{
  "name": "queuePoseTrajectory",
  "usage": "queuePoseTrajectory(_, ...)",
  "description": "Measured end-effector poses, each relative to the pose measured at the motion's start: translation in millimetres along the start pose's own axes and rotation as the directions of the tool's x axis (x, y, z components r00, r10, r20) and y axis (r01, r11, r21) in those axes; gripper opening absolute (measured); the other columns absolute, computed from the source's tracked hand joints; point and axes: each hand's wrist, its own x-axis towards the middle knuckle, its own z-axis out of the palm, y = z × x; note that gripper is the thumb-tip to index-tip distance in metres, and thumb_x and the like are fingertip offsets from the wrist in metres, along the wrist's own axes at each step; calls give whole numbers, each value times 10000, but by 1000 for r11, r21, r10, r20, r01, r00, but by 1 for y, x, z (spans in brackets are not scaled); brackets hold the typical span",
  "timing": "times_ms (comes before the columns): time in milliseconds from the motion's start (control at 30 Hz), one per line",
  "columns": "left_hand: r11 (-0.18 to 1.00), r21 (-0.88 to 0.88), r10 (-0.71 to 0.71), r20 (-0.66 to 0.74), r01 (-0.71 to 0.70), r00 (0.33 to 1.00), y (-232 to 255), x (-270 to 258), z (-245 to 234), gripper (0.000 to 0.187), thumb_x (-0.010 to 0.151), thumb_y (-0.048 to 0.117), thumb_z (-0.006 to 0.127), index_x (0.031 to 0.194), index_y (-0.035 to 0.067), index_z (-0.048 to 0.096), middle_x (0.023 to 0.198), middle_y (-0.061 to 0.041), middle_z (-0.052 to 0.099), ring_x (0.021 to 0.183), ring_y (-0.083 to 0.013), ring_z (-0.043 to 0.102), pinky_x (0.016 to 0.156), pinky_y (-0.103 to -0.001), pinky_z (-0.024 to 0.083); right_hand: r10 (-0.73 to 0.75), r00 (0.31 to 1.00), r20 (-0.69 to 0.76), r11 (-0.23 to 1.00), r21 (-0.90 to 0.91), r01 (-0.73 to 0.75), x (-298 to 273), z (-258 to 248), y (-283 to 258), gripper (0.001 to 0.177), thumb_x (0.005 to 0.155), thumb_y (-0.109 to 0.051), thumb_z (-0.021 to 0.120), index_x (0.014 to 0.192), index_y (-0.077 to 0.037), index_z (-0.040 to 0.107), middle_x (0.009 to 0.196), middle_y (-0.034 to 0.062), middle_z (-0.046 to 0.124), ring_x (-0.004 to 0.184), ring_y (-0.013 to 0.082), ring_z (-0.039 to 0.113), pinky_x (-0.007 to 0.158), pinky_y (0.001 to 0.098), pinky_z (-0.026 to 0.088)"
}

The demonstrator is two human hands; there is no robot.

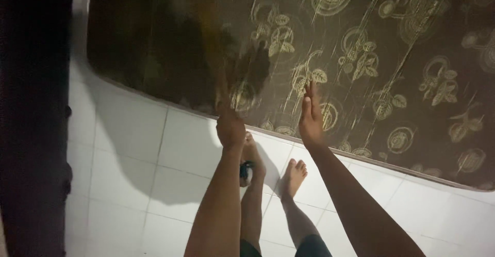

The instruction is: The person uses a traditional straw broom to sweep a patterned rug and a floral-patterned bedspread in a bedroom. The person sweeps the rug first, then moves to the bed, sweeping the bedspread and a dark blanket placed on it.

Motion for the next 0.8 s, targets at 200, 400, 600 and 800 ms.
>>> queuePoseTrajectory(200,965,51,256,23,-257,966,59,14,-13,284,1062,232,402,1089,28,598,840,-217,698,868,-438,742,806,-537,574,108,994,10,994,-3,-108,22,7,-29,541,1123,-278,187,1635,-168,49,1673,235,157,1535,453,129,1242,605,126)
queuePoseTrajectory(400,892,5,424,334,-452,842,132,27,3,396,1036,263,391,1380,86,478,800,-201,722,759,-362,760,664,-506,597,39,996,-82,997,-57,-44,49,12,-45,531,1131,-254,185,1625,-96,73,1654,277,190,1523,473,171,1250,603,149)
queuePoseTrajectory(600,871,242,371,245,-427,896,57,84,31,248,1034,157,456,1154,15,621,780,-197,717,773,-345,766,734,-440,617,20,997,-76,996,-85,-27,57,1,-38,543,1141,-277,184,1621,-55,62,1649,312,168,1511,515,163,1229,639,166)
queuePoseTrajectory(800,902,-72,380,-338,-426,861,104,53,-30,181,1017,107,470,968,-46,553,731,-205,588,649,-417,630,641,-395,493,54,992,-114,995,-78,-63,68,-7,-36,542,1134,-309,190,1624,-99,94,1652,267,208,1519,478,193,1224,652,179)
